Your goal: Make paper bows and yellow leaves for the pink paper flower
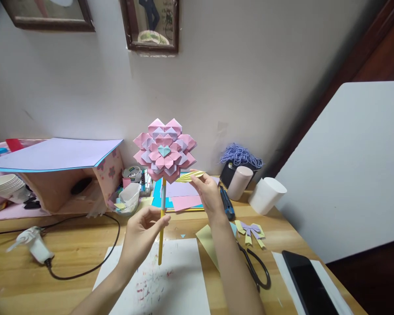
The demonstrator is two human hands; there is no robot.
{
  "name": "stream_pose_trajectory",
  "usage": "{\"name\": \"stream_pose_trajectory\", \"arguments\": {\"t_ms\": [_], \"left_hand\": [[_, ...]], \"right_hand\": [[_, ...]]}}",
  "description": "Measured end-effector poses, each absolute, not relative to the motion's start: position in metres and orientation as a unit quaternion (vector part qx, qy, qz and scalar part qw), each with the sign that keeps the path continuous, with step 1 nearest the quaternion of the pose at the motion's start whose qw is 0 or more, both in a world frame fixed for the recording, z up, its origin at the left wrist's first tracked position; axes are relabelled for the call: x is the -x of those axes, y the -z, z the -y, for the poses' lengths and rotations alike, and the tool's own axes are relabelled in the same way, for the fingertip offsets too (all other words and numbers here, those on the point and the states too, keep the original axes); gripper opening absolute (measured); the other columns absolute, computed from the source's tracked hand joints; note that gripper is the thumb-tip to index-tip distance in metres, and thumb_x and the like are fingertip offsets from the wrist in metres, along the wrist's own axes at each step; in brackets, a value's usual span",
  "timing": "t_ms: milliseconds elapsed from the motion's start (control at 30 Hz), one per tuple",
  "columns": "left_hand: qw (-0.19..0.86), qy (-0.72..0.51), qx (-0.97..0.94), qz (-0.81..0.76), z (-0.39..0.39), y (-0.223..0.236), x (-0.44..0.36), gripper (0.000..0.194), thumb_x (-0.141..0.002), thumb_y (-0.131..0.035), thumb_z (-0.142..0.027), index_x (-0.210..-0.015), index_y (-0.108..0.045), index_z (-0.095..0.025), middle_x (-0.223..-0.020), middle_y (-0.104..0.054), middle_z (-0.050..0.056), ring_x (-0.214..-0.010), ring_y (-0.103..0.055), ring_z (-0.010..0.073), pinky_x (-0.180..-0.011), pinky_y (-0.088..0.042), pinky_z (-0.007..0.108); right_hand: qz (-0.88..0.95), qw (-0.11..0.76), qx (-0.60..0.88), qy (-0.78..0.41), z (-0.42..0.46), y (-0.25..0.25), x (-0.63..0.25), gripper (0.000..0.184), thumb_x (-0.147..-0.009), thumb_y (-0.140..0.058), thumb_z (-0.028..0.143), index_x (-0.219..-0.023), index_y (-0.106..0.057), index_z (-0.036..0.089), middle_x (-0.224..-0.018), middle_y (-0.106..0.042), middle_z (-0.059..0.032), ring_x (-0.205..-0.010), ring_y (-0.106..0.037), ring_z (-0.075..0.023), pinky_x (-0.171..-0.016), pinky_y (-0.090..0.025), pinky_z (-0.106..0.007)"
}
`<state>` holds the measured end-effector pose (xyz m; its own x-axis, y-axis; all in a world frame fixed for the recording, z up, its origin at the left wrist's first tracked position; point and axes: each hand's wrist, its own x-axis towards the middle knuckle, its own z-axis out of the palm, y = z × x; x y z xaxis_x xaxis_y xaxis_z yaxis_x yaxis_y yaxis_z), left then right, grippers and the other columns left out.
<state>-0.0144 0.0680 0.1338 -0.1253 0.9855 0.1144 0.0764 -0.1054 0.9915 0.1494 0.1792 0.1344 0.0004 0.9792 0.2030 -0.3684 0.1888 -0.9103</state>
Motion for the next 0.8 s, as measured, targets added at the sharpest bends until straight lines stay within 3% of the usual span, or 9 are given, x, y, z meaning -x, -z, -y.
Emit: {"name": "stream_pose_trajectory", "arguments": {"t_ms": [200, 333, 533, 800], "left_hand": [[0.433, -0.513, -0.51, -0.538, -0.064, -0.136, 0.011, 0.021, -0.071, -0.067, -0.035, -0.075, -0.059, -0.016, -0.07, -0.062, 0.001, -0.064, -0.059, 0.0135, -0.058, -0.046, 0.023], [0.447, -0.51, -0.514, -0.525, -0.061, -0.137, 0.01, 0.017, -0.073, -0.065, -0.033, -0.073, -0.059, -0.016, -0.069, -0.061, 0.0, -0.063, -0.059, 0.012, -0.058, -0.047, 0.021], [0.475, -0.531, -0.507, -0.486, -0.064, -0.123, 0.003, 0.011, -0.075, -0.064, -0.028, -0.076, -0.062, -0.017, -0.072, -0.065, 0.0, -0.069, -0.063, 0.013, -0.065, -0.051, 0.023], [0.457, -0.579, -0.499, -0.456, -0.071, -0.089, -0.013, 0.006, -0.077, -0.062, -0.022, -0.082, -0.06, -0.019, -0.083, -0.071, 0.004, -0.083, -0.067, 0.0178, -0.075, -0.053, 0.029]], "right_hand": [[0.421, 0.644, 0.311, -0.558, -0.177, -0.136, -0.148, 0.025, -0.063, -0.075, 0.032, -0.08, -0.064, 0.018, -0.082, -0.066, 0.0006, -0.08, -0.062, -0.011, -0.08, -0.05, -0.023], [0.442, 0.64, 0.323, -0.539, -0.174, -0.139, -0.148, 0.023, -0.068, -0.072, 0.033, -0.082, -0.062, 0.018, -0.079, -0.066, 0.0011, -0.075, -0.063, -0.0103, -0.076, -0.052, -0.024], [0.509, 0.681, 0.366, -0.379, -0.15, -0.156, -0.149, 0.025, -0.076, -0.064, 0.035, -0.095, -0.061, 0.018, -0.089, -0.066, -0.0025, -0.081, -0.064, -0.0142, -0.071, -0.054, -0.027], [0.607, 0.663, 0.386, -0.207, -0.099, -0.182, -0.143, 0.015, -0.082, -0.058, 0.019, -0.097, -0.059, 0.02, -0.091, -0.065, -0.002, -0.081, -0.065, -0.013, -0.073, -0.056, -0.025]]}}
